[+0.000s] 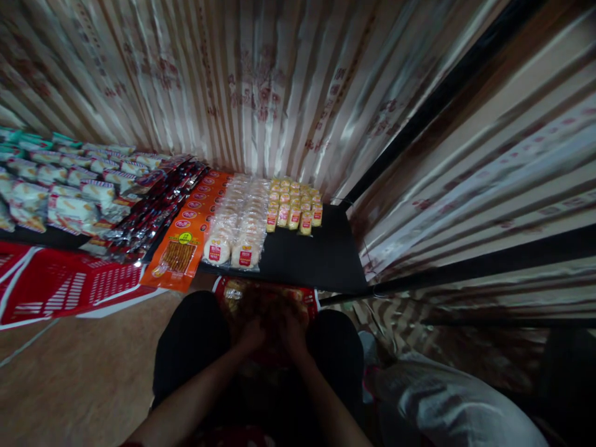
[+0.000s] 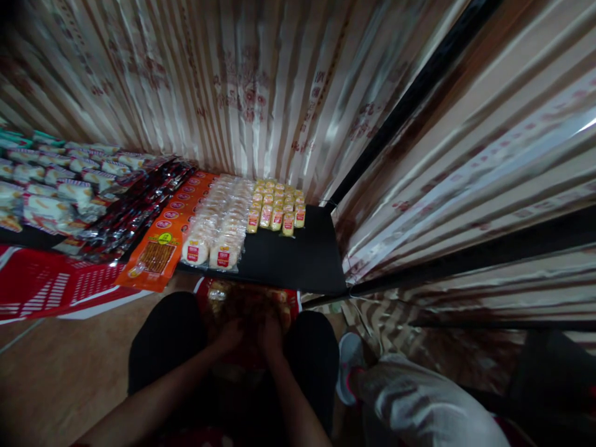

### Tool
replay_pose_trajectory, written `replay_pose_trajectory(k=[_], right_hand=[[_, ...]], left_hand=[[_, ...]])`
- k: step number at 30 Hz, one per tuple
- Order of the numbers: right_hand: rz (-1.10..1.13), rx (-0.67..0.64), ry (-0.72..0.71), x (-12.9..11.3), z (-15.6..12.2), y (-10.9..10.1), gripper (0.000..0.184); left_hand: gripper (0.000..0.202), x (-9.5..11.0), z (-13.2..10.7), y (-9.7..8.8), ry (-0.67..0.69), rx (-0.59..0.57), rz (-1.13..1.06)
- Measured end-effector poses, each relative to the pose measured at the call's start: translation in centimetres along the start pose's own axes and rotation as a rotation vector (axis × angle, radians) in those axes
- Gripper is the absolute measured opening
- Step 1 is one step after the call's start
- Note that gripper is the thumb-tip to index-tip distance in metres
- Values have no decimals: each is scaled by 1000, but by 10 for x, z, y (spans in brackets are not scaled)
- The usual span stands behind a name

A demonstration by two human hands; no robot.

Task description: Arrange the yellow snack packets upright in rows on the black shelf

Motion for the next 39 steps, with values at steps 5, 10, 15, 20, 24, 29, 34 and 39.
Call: replay_pose_trajectory(k=[5,10,15,20,24,29,34,39], right_hand=[[-110,-228,190,27,5,35,43],[-42,-165,272,29,9,38,49],[24,-77,236,23,8,27,41],[128,36,208,15,3,6,37],[205,115,156,6,-1,-10,37],[342,196,70,-10,-13,-37,34],[421,220,62,-28,-18,-67,34],[620,232,29,-45,-13,-89,36]], left_hand=[[22,-6,11,31,-11,-75,-127],[35,-10,21,44,-43,-31,-236],[37,-12,22,43,-69,11,-273],[39,5,10,28,3,88,-269],[48,16,-4,9,21,205,-200],[46,35,-22,-11,154,284,-125],[34,65,-40,-19,279,241,-110],[29,102,-47,-34,406,288,-219]])
Point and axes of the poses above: each hand's wrist, its own z-axis towards the middle knuckle, its own y-axis out of the palm, x = y × z, the point moved 8 cm from there along z, towards the middle knuckle, and after that the axes turned 5 degrees about y, right-handed, at the moved point
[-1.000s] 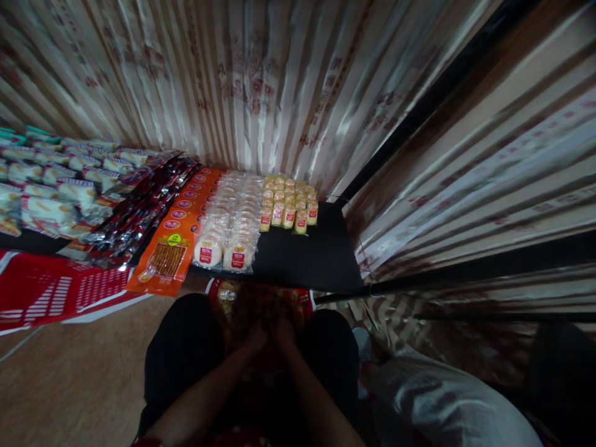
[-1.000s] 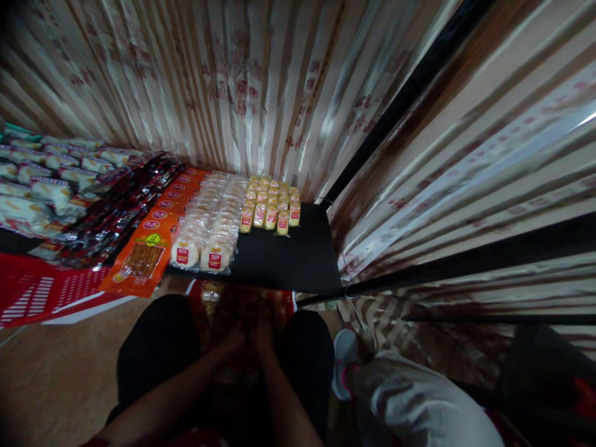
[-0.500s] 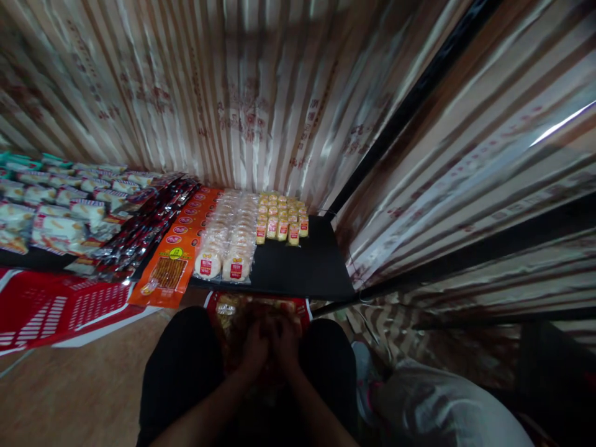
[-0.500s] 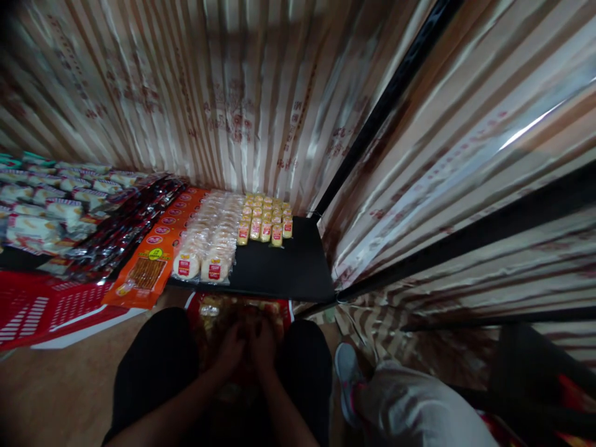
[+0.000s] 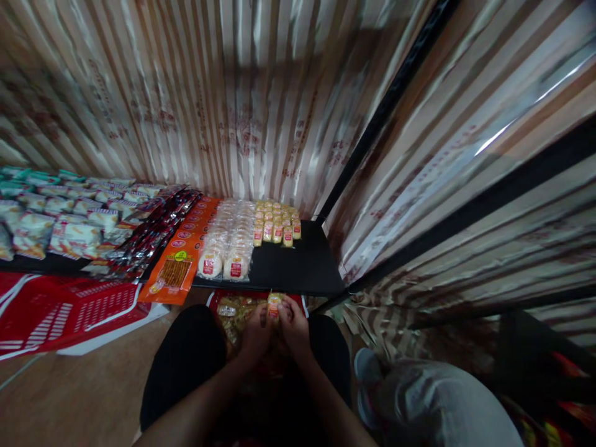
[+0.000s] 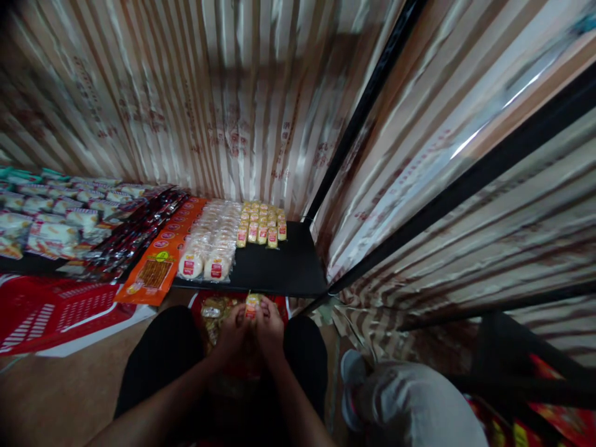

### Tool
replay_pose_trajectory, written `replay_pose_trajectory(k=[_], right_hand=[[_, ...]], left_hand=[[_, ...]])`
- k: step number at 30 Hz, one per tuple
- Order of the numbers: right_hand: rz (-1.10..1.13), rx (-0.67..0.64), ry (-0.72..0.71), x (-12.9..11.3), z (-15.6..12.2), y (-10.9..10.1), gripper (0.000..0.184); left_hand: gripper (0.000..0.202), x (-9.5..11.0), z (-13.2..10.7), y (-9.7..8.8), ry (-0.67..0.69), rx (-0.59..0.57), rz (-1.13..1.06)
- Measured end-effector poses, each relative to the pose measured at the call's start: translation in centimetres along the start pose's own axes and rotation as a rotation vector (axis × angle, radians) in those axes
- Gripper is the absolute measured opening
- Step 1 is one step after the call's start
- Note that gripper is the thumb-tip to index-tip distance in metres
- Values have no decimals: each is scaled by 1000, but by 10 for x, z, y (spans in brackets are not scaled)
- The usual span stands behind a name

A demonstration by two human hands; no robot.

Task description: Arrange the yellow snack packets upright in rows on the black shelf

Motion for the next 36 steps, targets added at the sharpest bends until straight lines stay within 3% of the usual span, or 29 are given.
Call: replay_pose_trajectory(k=[4,8,14,18,21,28,36], right_hand=[[91,-71,-59,-16,7,1,37],[46,-32,-90,-26,18,-5,29],[129,-43,-92,-35,52,3,28],[107,18,-138,-44,83,7,28],[47,63,-143,-52,106,13,27],[-93,114,-170,-63,150,34,26],[-185,158,-209,-63,163,50,21]], left_hand=[[27,22,18,-1,74,17,-137],[27,36,36,-2,72,19,-134],[39,49,61,-2,68,67,21],[47,63,69,-6,184,196,188],[48,71,75,-3,251,223,268],[45,57,115,4,170,198,266],[44,40,147,-2,193,207,155]])
Point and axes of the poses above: each hand's wrist, its own z-axis towards the middle knuckle, its own y-axis out of the palm, x = y × z, the point moved 8 cm from there along z, towards the middle knuckle, and after that the axes turned 5 degrees about y, right-handed, at the moved point
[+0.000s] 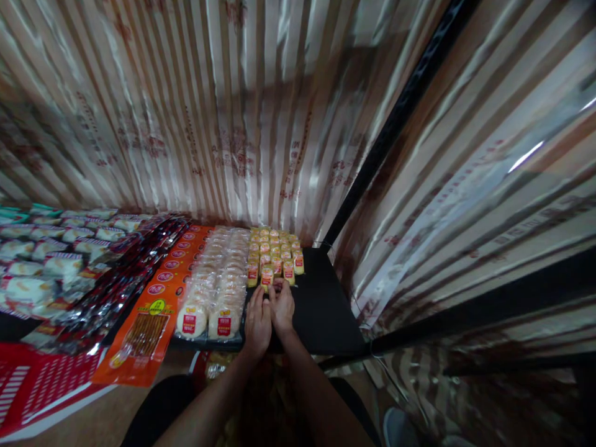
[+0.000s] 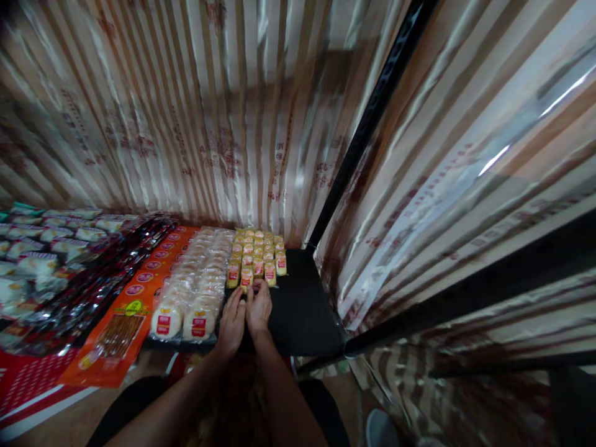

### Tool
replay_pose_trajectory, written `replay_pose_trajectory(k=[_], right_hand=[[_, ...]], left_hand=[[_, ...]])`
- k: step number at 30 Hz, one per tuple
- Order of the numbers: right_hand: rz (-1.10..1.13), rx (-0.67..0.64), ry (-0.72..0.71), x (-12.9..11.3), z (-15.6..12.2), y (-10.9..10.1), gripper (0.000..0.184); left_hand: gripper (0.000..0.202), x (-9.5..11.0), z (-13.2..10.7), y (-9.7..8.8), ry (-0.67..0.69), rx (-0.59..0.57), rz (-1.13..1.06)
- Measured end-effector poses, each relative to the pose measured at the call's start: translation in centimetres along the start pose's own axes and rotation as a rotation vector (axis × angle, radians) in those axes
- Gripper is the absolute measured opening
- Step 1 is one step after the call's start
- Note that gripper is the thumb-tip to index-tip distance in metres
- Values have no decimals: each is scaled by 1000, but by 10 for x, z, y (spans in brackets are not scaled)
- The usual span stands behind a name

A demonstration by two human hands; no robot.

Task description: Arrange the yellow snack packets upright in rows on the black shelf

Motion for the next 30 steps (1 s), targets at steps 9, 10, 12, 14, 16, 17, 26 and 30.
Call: replay_pose_trajectory(k=[9,10,12,14,16,17,26,30], right_hand=[[-9,-11,-28,4,1,14,23],[-12,-6,-34,4,1,14,23],[-36,15,-55,3,0,12,23],[-79,32,-77,2,-1,10,23],[-111,24,-81,1,-2,10,23],[-115,14,-75,1,-3,11,23],[16,-60,-67,12,-4,21,33],[93,-93,-84,14,-3,22,37]], left_hand=[[44,-4,5,1,32,16,55],[44,-3,5,1,39,17,62],[44,-2,6,2,48,13,74],[44,0,8,3,46,0,81],[45,1,8,3,43,-14,83],[44,1,8,3,48,-16,81],[43,-7,10,15,57,-10,-93],[43,-10,13,19,31,-18,-141]])
Point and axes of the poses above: each hand's wrist, its own z-axis towards the middle knuckle, its own y-axis out of the palm, x = y × z, the point moved 8 cm from there along z, towards the middle knuckle, and after that the axes turned 5 degrees about y, right-handed, at the moved point
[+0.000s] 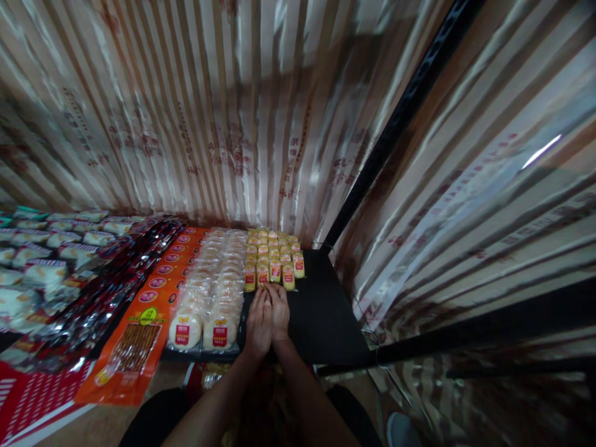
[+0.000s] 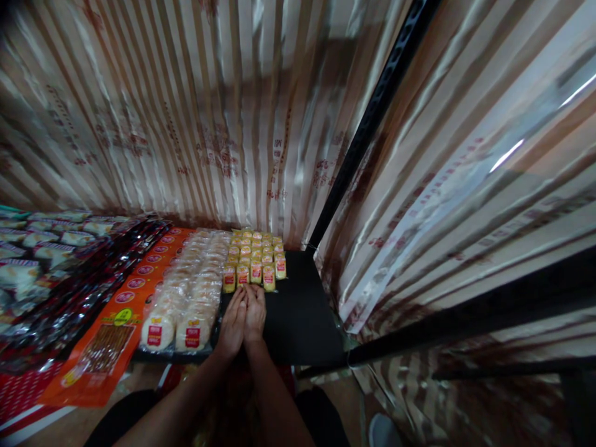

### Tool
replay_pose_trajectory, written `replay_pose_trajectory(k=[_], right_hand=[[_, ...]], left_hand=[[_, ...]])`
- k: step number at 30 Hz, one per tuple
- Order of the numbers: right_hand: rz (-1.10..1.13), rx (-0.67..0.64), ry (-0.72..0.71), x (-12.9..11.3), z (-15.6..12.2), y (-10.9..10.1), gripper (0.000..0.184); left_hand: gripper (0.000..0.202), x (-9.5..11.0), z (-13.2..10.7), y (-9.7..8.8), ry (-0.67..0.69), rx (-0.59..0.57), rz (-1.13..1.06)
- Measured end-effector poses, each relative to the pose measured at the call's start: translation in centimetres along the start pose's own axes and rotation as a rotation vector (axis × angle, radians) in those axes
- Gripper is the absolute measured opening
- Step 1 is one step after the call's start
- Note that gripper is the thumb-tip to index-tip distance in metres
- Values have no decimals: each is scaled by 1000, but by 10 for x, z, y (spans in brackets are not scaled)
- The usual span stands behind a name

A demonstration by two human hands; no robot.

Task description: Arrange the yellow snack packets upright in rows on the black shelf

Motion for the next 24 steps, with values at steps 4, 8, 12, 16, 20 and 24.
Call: replay_pose_trajectory(k=[4,8,12,16,20,24], right_hand=[[42,8,-14,-2,1,-2,40],[12,14,-8,-3,1,-1,40],[1,8,-2,-2,1,0,39],[-5,11,-7,-3,0,0,39],[-21,-4,-9,-4,0,0,39],[-31,2,-41,-7,0,-1,40]], left_hand=[[43,1,2,1,-2,-14,-20],[42,1,5,-1,13,-6,25],[43,6,9,-3,85,-2,80],[43,8,11,-4,122,-1,73],[44,5,12,-4,113,12,48],[42,5,11,-4,122,26,31]])
Point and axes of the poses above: each hand's wrist, its own z-axis towards the middle knuckle, its own y-axis out of the palm, x = y × z, the point moved 8 cm from there along z, towards the middle knuckle, and after that the axes turned 5 degrees about y, right-handed, at the moved point
